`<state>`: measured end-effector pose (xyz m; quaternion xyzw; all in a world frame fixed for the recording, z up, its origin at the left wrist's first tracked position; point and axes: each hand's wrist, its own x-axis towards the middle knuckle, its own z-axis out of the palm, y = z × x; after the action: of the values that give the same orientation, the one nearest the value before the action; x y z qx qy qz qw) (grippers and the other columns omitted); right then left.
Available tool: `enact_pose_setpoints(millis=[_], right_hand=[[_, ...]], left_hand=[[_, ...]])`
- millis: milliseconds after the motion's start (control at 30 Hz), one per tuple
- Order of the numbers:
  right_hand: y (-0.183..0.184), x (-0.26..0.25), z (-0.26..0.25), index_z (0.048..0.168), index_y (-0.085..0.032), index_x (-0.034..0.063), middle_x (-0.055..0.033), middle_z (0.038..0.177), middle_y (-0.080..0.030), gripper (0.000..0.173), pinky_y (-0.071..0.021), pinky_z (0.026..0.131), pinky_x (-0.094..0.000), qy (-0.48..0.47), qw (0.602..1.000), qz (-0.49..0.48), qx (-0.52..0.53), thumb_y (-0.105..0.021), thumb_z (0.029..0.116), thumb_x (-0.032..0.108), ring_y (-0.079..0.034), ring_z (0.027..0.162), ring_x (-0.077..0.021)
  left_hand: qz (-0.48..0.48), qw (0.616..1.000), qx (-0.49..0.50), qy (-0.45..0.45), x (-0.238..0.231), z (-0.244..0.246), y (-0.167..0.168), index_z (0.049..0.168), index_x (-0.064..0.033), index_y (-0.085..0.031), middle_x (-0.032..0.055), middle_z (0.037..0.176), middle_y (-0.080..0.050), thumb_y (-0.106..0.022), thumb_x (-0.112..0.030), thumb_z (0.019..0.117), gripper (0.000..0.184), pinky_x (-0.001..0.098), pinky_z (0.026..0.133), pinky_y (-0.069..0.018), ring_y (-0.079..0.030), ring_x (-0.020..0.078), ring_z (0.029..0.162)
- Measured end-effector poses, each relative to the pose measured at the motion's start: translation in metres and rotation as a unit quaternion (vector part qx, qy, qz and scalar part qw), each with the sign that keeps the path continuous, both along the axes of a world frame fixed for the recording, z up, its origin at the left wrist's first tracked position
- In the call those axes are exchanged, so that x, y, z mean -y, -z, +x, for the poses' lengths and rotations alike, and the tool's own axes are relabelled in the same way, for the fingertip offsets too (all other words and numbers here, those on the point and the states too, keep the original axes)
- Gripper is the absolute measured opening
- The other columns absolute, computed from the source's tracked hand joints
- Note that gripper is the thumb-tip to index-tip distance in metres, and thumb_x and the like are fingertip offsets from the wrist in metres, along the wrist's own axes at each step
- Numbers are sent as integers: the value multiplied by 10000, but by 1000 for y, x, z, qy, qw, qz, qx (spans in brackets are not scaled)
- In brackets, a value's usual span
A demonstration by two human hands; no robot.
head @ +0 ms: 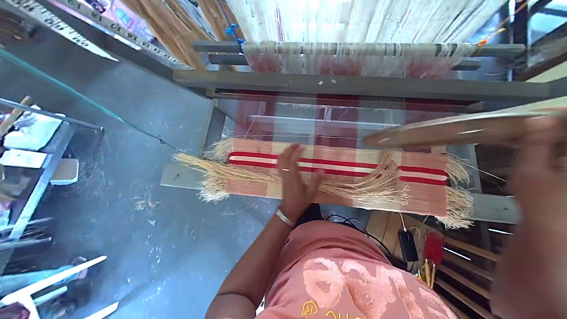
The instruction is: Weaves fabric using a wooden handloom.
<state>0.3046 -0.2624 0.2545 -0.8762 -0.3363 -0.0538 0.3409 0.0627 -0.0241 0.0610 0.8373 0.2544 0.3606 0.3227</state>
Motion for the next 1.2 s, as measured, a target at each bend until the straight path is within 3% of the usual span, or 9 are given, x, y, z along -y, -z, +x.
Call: enact_pose_setpoints(millis=[67,133,200,267,333,400,600,800,1200], right_hand=[[35,-52,-19,1250,-525,-41,-132,966,-665,378,-596,718,-358,-163,985,56,-28,-476,1093,299,-671,802,-131],[61,-102,-30,1142,-604,28,-43,921,-712,319,-633,677,-317,-289,951,64,-86,-552,1058,331,-705,767,-84],[74,-150,-16,1036,-683,62,-37,860,-716,374,-610,667,-363,-346,934,11,-84,-566,1040,417,-704,753,-124],[84,-194,20,1139,-708,37,-146,1056,-733,502,-595,880,-504,-299,953,-45,-34,-530,1047,497,-719,993,-271],[102,-229,62,1369,-600,16,-233,1372,-610,651,-417,1124,-597,-216,969,-117,10,-399,1071,559,-564,1310,-401],[133,-248,88,1388,-585,10,-254,1402,-590,708,-250,1205,-643,-142,978,-149,34,-337,1069,592,-495,1377,-438],[157,-229,52,1332,-589,-17,-255,1331,-616,770,-216,1219,-619,-72,981,-173,50,-316,1048,645,-511,1342,-433],[169,-160,-32,1239,-617,-31,-268,1235,-638,707,-322,1138,-641,-59,976,-196,79,-310,1069,583,-562,1244,-455],[162,-165,-35,1316,-586,-27,-248,1327,-617,802,-262,1183,-624,-41,974,-221,27,-290,1040,666,-527,1318,-424]], left_hand=[[30,999,27,18,24,16,-9,1514,-133,-411,151,1559,-452,-780,-547,850,865,602,1191,-314,-420,326,1448],[56,998,15,1,22,15,0,1458,-138,-482,125,1420,-584,-757,-395,912,663,542,1066,-437,-565,294,1278],[62,997,-44,-20,3,-2,20,1404,-118,-564,107,1313,-657,-712,-287,947,509,534,1005,-480,-619,292,1184],[77,990,-113,-38,-21,-29,36,1413,-176,-578,86,1337,-646,-684,-296,965,475,552,1006,-472,-612,287,1209],[96,982,-154,-44,-43,-53,47,1419,-236,-591,106,1364,-611,-684,-279,958,472,584,1018,-443,-594,300,1223],[110,976,-183,-44,-61,-69,60,1415,-277,-607,147,1312,-585,-675,-259,952,469,598,1045,-399,-575,318,1194],[197,953,-219,-74,-76,-78,98,1472,-408,-538,18,1370,-619,-528,-386,963,510,659,1146,-208,-489,273,1354],[229,947,-198,-108,-74,-77,113,1479,-395,-534,28,1371,-620,-498,-420,955,527,590,1138,-259,-549,259,1271],[247,939,-217,-102,-78,-76,109,1510,-441,-476,32,1378,-624,-469,-407,968,543,564,1085,-339,-568,278,1248]])
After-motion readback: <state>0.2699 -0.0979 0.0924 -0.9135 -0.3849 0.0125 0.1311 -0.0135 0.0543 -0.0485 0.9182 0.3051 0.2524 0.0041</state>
